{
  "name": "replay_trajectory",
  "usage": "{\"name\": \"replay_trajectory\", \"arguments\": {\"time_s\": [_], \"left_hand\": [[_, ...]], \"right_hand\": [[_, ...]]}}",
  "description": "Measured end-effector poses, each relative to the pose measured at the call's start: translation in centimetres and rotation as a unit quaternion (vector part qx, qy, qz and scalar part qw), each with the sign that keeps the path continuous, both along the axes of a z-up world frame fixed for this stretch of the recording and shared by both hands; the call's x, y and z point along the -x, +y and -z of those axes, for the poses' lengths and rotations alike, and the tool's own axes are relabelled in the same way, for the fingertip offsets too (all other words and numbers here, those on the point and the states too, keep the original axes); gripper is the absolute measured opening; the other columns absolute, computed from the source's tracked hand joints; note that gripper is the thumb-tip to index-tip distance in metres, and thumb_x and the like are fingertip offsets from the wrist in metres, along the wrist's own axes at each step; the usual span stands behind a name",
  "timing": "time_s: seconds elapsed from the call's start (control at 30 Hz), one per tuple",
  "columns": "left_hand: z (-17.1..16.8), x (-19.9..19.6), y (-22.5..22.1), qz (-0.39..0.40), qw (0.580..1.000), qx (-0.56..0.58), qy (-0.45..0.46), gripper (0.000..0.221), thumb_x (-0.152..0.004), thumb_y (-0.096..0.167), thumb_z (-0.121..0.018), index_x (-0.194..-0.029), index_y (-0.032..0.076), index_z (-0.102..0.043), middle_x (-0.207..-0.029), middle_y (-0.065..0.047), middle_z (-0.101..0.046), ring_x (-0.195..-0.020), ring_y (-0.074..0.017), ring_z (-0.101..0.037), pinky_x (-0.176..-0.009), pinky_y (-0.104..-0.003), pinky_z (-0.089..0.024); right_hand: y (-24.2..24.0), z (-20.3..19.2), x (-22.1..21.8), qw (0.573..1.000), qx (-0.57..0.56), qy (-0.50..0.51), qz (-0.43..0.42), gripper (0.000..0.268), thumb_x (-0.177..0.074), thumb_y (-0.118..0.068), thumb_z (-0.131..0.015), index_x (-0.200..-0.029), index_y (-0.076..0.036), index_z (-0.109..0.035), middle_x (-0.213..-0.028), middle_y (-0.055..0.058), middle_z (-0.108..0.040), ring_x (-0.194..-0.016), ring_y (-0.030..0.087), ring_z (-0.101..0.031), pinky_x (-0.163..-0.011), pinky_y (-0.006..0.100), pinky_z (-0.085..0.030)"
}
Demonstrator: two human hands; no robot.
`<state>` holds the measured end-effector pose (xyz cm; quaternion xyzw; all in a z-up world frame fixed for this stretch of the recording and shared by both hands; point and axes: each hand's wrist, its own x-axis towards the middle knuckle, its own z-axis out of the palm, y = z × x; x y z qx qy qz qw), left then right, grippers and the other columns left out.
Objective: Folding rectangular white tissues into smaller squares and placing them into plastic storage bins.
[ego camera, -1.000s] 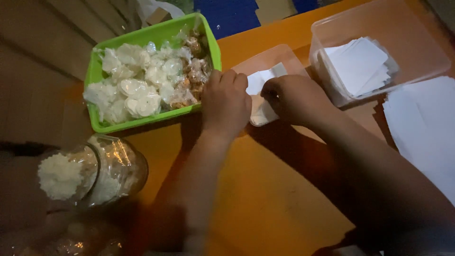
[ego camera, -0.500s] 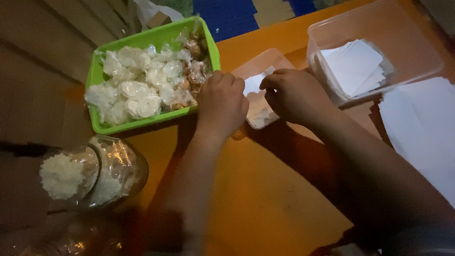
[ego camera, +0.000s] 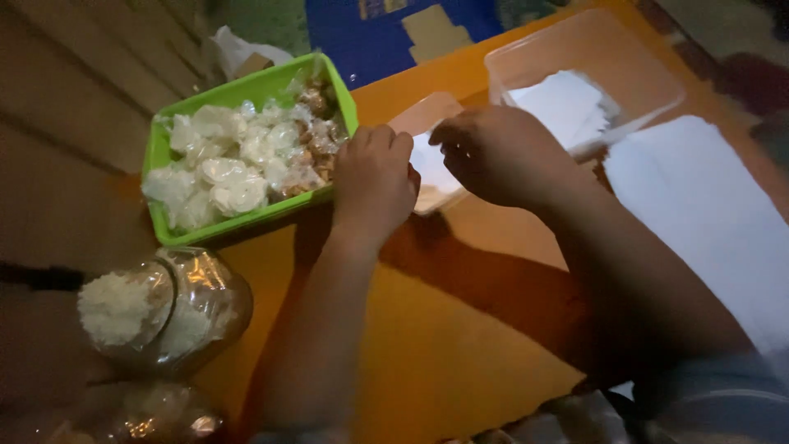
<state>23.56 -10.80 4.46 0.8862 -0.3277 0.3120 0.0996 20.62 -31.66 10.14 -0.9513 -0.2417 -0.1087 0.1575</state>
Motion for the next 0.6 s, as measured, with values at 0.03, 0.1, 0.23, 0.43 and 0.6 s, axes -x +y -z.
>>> {"name": "replay_trajectory", "arguments": {"time_s": [0.03, 0.1, 0.23, 0.43, 0.6], "left_hand": [[-1.0, 0.8, -0.3, 0.011, 1.000, 0.002, -0.002, 0.017, -0.071, 0.015, -0.073, -0.085, 0.011, -0.065, -0.083, -0.010, -0.059, -0.085, -0.0326, -0.061, -0.067, -0.046, -0.050], [-3.0, 2.4, -1.2, 0.000, 1.000, 0.005, -0.004, 0.016, -0.077, 0.021, -0.068, -0.091, 0.013, -0.066, -0.088, -0.008, -0.059, -0.088, -0.0320, -0.061, -0.069, -0.045, -0.048], [-4.7, 6.0, -3.7, 0.051, 0.999, -0.016, 0.001, 0.022, -0.082, 0.016, -0.066, -0.103, 0.014, -0.070, -0.094, -0.009, -0.063, -0.091, -0.0315, -0.063, -0.074, -0.043, -0.051], [-3.5, 10.5, -9.2, 0.263, 0.956, 0.062, 0.110, 0.024, -0.082, 0.016, -0.066, -0.105, 0.007, -0.069, -0.100, -0.014, -0.066, -0.092, -0.0368, -0.059, -0.079, -0.050, -0.047], [-0.4, 12.1, -14.4, 0.356, 0.910, 0.018, 0.210, 0.022, -0.091, 0.016, -0.061, -0.109, 0.006, -0.068, -0.104, -0.011, -0.065, -0.097, -0.0330, -0.063, -0.083, -0.047, -0.049]], "right_hand": [[-0.1, -1.4, 1.3, 1.000, 0.002, -0.002, 0.011, 0.005, -0.094, -0.018, -0.069, -0.094, -0.014, -0.071, -0.081, 0.007, -0.070, -0.081, 0.036, -0.073, -0.058, 0.047, -0.054], [-0.7, -4.2, 4.0, 0.999, -0.047, -0.009, 0.015, 0.004, -0.091, -0.012, -0.070, -0.090, -0.015, -0.068, -0.084, 0.002, -0.071, -0.085, 0.029, -0.073, -0.065, 0.042, -0.055], [-3.6, -7.3, 9.2, 0.999, -0.018, 0.003, 0.043, 0.005, -0.087, -0.012, -0.072, -0.092, -0.011, -0.069, -0.084, 0.012, -0.073, -0.085, 0.039, -0.073, -0.068, 0.052, -0.057], [-11.3, -5.0, 17.5, 0.988, -0.019, -0.021, 0.154, 0.026, -0.097, -0.023, -0.067, -0.118, -0.009, -0.074, -0.102, 0.012, -0.076, -0.088, 0.034, -0.071, -0.070, 0.047, -0.053], [-17.9, 0.6, 23.0, 0.941, 0.033, 0.101, 0.321, 0.034, -0.094, -0.030, -0.070, -0.124, -0.015, -0.073, -0.118, 0.009, -0.074, -0.106, 0.030, -0.069, -0.080, 0.048, -0.056]]}}
